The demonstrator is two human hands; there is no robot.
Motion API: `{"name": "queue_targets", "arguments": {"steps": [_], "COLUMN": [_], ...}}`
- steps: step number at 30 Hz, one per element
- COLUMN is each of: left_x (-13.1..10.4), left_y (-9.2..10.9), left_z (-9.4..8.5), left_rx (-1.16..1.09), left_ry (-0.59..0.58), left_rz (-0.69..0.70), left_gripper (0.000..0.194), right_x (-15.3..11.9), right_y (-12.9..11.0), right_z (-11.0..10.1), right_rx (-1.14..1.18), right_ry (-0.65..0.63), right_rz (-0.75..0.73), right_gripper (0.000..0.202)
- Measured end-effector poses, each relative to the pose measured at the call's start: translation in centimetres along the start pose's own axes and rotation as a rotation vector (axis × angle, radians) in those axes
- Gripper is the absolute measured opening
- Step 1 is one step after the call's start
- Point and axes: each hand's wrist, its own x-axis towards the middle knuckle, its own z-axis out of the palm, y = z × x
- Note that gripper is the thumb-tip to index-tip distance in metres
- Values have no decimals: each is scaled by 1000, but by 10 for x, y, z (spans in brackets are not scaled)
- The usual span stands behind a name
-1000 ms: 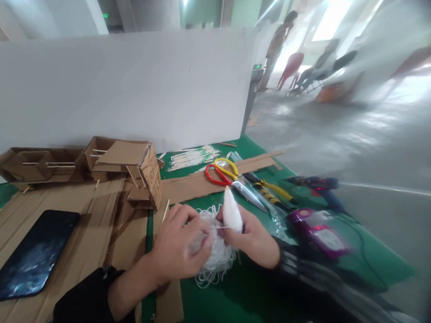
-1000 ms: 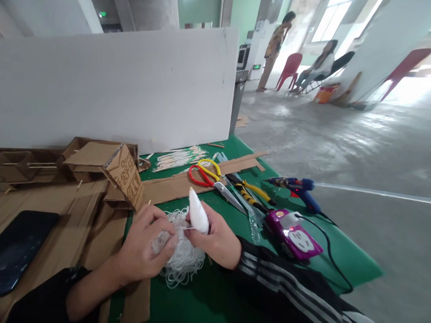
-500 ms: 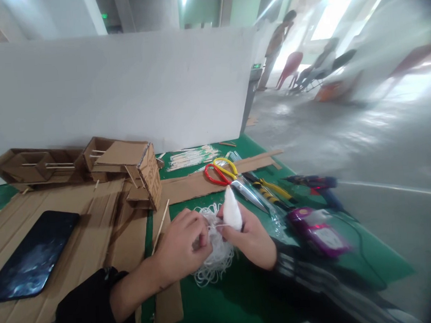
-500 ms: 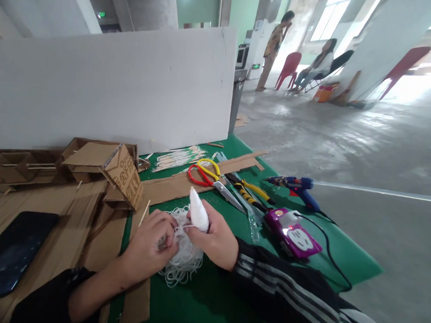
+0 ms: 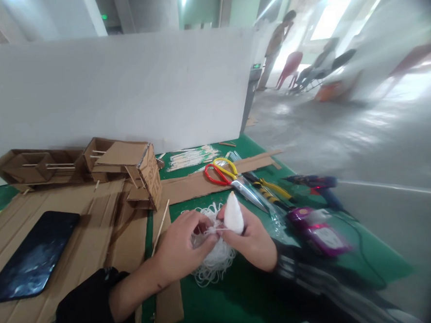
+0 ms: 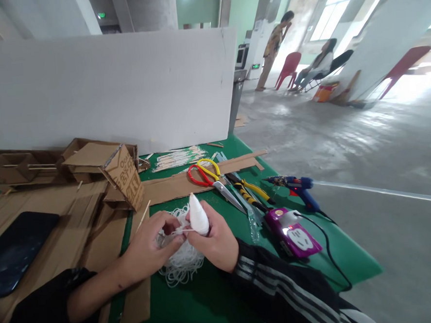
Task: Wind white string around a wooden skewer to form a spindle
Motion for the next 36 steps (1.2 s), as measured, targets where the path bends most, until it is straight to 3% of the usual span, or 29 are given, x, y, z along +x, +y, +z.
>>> {"name": "queue_targets", "arguments": {"steps": [5,9,17,21,28,32,34,36], "left_x": [1,0,0,2,8,13,12,8], "left_y": [-1,0,0,-4,-18,-27,-26,-21], "left_z": [0,-1,-5,-4,1,2,0,-2], "left_rx": [13,-68,-261,-487,-884,-747,-577,-358], "left_ry": [67,35,-37,-57,-31,-2,63,157], "left_rz": [73,146,96,11,-297,-380,-323,-170], "left_gripper": [14,14,26,32,37,34,26,12], "right_x": [0,-1,-2,-2,-4,-4,-3,-2], "right_y": [0,-2,-6,-5,-3,-4,-4,-4], "right_z": [0,2,3,0,-1,-2,-2,-3], "right_rx": [-18,-39,-22,-22,25,42,40,15], "right_ry": [28,40,72,75,69,63,56,58], "right_rz": [-13,-2,26,1,-22,-46,-30,-23], "right_gripper": [16,15,16,17,15,14,14,14]}}
